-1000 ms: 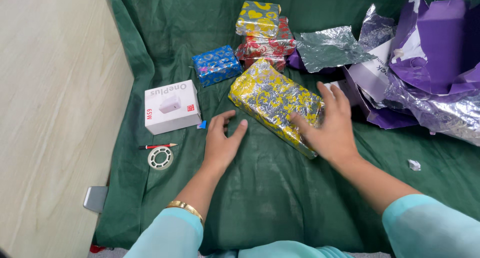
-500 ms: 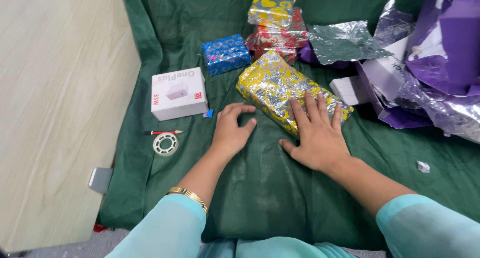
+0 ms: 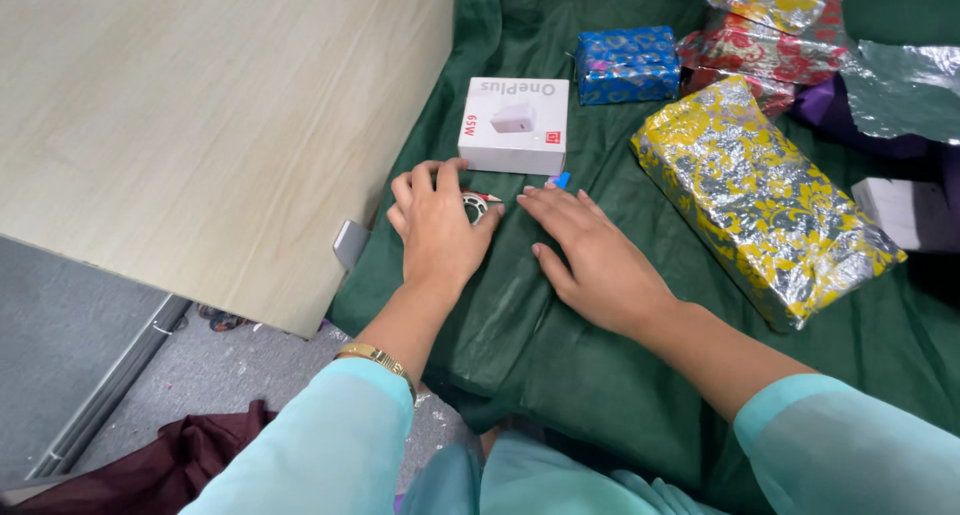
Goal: The person wraps a rectangular box with patterned wrapping paper on a green cloth surface. They fold the paper edges, smooth the surface, and secure the package with clear adhesive tape. Other wrapped gifts and a white product box are visible nearby.
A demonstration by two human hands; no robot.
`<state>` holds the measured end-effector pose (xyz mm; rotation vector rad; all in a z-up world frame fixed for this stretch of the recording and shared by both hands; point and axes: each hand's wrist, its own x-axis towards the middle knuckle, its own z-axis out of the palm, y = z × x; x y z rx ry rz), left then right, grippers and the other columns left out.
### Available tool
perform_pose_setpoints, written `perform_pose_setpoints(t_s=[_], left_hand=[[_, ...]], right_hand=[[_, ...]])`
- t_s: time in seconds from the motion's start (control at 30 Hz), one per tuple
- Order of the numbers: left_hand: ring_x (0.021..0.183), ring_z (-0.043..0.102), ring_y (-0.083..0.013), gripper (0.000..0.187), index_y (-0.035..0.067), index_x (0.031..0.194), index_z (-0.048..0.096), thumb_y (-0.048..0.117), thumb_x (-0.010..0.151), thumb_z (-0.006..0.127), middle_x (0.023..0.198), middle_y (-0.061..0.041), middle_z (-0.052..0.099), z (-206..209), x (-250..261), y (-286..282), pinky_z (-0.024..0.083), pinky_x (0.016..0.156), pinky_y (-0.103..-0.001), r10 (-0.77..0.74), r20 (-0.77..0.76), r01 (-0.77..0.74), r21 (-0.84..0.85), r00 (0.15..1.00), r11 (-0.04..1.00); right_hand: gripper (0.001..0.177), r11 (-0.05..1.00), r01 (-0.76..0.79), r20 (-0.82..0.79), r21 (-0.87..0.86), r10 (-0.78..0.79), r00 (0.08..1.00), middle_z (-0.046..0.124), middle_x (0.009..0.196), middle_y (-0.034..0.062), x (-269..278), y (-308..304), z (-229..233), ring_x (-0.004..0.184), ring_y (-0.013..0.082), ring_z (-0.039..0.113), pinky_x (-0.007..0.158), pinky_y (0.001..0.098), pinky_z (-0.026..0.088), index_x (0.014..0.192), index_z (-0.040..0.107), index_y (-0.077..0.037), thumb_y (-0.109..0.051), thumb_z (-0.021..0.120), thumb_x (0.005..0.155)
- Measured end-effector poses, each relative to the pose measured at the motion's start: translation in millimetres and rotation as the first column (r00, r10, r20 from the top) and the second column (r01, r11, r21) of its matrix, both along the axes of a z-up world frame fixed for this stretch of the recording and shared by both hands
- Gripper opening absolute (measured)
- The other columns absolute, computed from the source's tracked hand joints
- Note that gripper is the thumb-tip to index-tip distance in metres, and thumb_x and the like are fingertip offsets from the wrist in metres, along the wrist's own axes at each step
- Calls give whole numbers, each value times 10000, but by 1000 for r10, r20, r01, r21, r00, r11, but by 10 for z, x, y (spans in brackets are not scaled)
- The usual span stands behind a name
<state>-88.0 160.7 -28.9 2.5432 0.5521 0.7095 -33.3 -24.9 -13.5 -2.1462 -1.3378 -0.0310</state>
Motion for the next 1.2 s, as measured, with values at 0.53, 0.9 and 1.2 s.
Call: perform_pose_setpoints(t_s=[0.53, 0.9, 1.2], left_hand=[[1172, 564, -361, 428, 13, 1130, 607, 292, 839, 750, 1225, -160, 548, 43, 510, 99, 588, 797, -469, -57, -448, 121, 117, 892, 986], [975, 652, -351, 236, 31, 1024, 675, 239, 917, 713, 995, -155, 716, 22, 730, -427, 533, 843, -469, -396, 193, 416, -78, 898, 906], [809, 699, -234, 345, 27, 1167, 664, 216, 886, 732, 1040, -151, 674, 254, 977, -1199, 588, 696, -347, -409, 478, 594, -346, 778, 726]], right_hand=[[465, 996, 90, -229, -15, -91, 969, 559, 1449, 172, 397, 113, 19, 1325, 343, 536, 1110, 407, 416, 1404, 534, -34, -90, 554, 943], [487, 855, 454, -715, 252, -152, 682, 632, 1313, 97, 575, -174, -83, 1207, 189, 620, 1009, 318, 507, 1435, 505, -97, -203, 593, 968], [354, 557, 732, -900, 392, 68, 431, 714, 1135, 49, 684, -574, 284, 957, 103, 681, 834, 260, 569, 1342, 655, -22, -173, 563, 1035]])
